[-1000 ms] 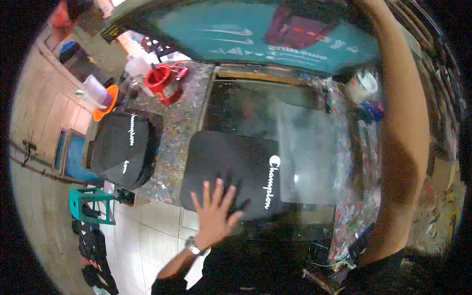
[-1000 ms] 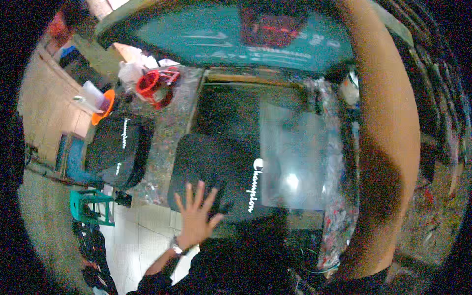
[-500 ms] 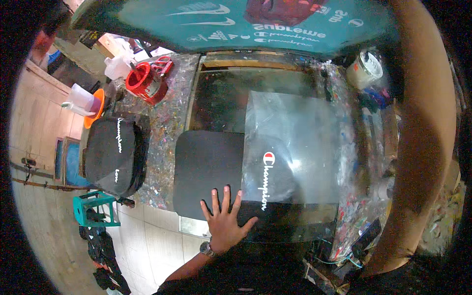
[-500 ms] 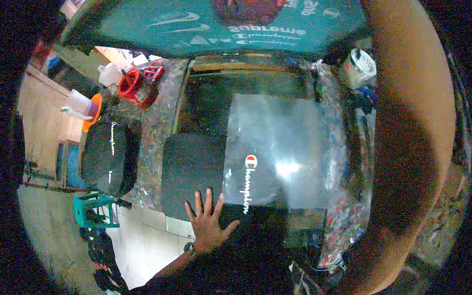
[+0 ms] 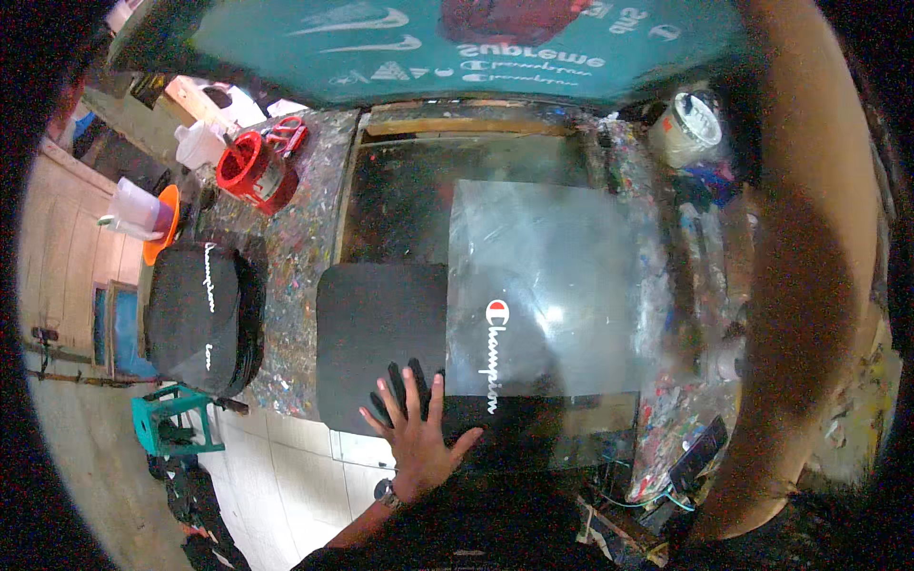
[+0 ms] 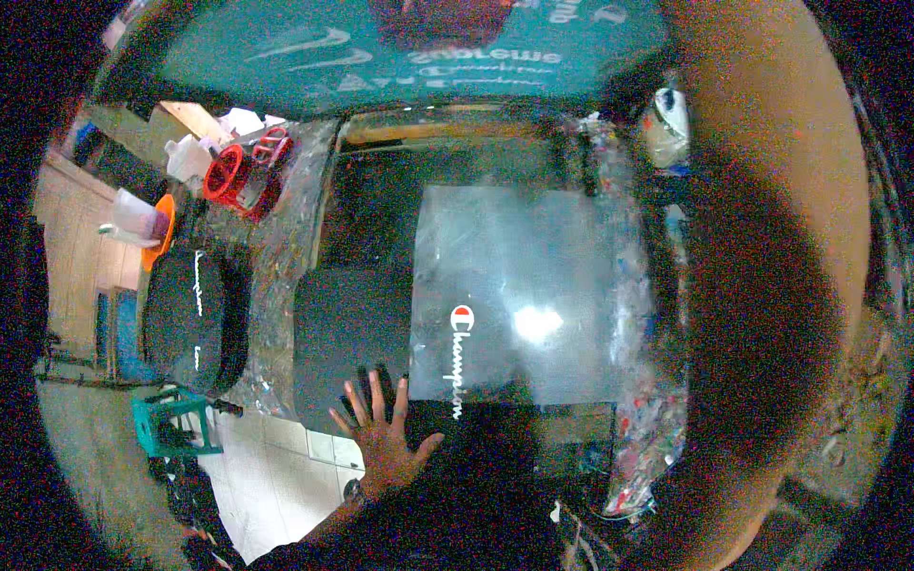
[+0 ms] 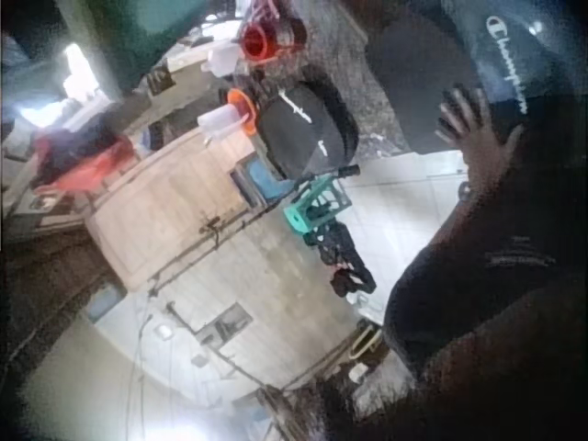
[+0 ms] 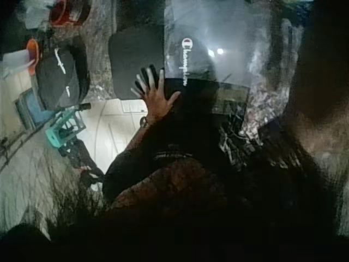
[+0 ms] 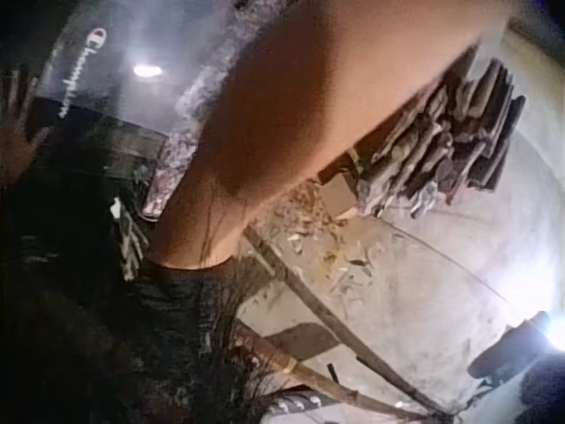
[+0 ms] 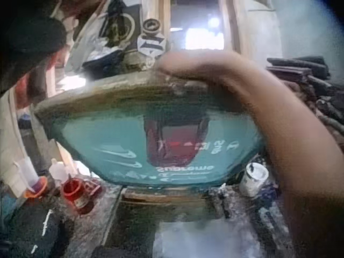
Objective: The person places black fabric panels onto a printing station, lowers a screen, applies red ink using a squeegee, and then lifts the screen to remove the printed panel.
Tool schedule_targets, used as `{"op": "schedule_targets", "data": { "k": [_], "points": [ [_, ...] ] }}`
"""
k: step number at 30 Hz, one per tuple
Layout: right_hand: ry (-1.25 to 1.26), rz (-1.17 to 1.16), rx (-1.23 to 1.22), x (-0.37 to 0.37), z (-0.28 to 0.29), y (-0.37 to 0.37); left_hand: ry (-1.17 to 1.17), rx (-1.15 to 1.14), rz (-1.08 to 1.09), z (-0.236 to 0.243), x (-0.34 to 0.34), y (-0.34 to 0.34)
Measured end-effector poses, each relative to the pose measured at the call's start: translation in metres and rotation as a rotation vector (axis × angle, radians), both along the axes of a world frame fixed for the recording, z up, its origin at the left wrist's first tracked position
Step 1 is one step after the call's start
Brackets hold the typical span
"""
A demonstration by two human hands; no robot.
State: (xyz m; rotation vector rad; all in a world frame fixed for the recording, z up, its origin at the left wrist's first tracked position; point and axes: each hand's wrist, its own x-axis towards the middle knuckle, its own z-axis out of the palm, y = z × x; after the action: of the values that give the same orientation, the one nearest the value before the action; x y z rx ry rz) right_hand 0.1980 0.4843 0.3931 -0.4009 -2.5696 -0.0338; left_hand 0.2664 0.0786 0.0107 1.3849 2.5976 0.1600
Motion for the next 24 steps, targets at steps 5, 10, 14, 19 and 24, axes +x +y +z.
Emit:
{"op": "schedule_targets", "data": {
  "k": [5, 10, 14, 19, 24],
  "points": [
    [0.022, -0.039, 0.012, 0.003, -0.006, 0.003, -0.444, 0.353, -0.319, 0.022, 0.044, 0.095],
    [0.081, -0.023, 0.060, 0.022, -0.034, -0.038, -0.023, 1.048, -0.458, 0.086, -0.023, 0.139],
    [0.145, -0.161, 0.013, 0.070, -0.098, -0.107, 0.632, 0.996, 0.095, 0.189, -0.113, 0.106],
    [0.113, -0.105, -0.108, 0.119, -0.205, -0.199, 0.323, 0.374, -0.278, 0.138, -0.153, 0.026],
    [-0.233, -0.040, -0.370, 0.154, -0.307, -0.174, 0.139, 0.320, -0.357, 0.046, -0.112, 0.000]
  ]
}}
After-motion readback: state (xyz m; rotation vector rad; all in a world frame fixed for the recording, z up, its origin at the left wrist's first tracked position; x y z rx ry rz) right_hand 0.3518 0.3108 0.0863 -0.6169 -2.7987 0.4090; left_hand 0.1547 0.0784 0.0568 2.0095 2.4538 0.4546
